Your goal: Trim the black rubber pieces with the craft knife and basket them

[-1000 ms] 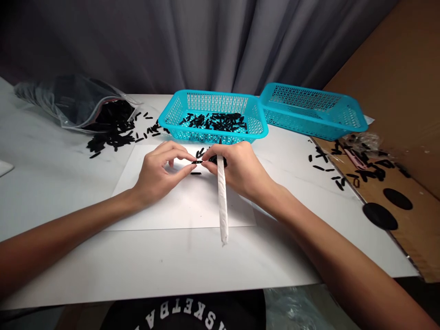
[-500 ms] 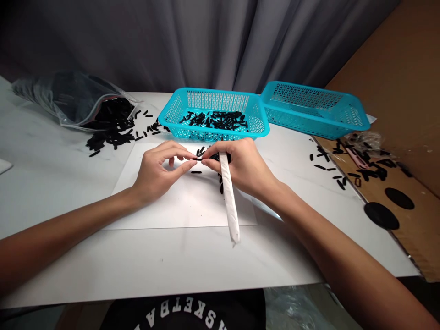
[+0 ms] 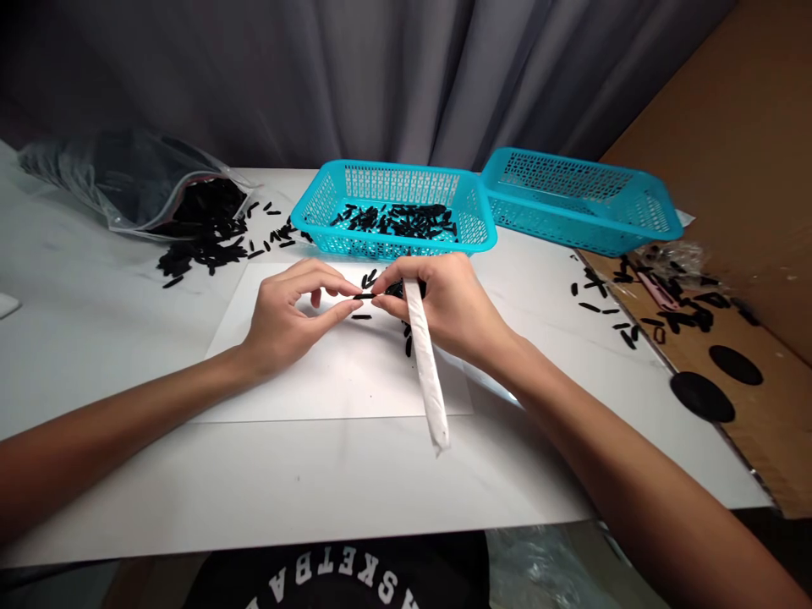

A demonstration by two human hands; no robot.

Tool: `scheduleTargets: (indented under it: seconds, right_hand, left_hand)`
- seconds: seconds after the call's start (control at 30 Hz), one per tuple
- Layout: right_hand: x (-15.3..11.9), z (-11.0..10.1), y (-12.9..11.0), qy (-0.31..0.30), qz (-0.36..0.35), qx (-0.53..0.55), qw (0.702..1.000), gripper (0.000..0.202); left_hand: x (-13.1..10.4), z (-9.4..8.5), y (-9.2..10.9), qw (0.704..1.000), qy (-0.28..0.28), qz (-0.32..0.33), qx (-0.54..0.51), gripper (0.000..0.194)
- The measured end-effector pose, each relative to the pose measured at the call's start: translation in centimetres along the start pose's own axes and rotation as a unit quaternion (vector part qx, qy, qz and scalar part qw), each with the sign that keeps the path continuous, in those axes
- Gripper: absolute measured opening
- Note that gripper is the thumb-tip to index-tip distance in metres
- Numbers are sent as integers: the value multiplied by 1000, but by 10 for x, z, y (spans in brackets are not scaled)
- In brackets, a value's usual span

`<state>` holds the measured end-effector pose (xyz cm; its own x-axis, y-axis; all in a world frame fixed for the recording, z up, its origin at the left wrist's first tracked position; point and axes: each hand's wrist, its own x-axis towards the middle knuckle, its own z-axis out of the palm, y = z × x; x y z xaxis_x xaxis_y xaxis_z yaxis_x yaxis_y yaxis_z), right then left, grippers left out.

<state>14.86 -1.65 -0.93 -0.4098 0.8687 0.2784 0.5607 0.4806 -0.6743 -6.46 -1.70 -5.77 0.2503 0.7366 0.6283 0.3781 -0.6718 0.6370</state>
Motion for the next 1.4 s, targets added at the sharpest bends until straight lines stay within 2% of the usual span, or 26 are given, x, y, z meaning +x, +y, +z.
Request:
scheduleTargets:
  seconds: [0.3, 0.5, 0.87, 1.4]
  right_hand:
    - [0, 1, 2, -7, -10, 8, 1000, 19]
    - [-1, 1, 2, -17, 11, 10, 1000, 21]
    - [0, 2, 1, -12, 25, 31, 999, 27]
    - [0, 0, -1, -12, 37, 32, 999, 22]
  left_hand:
    - [-1, -1, 1, 1000, 5, 11, 5, 9]
    - [0, 0, 1, 1000, 7, 11, 4, 7]
    - [2, 0, 2, 1000, 3, -18, -1, 6]
    - [2, 0, 4, 999, 0, -30, -13, 8]
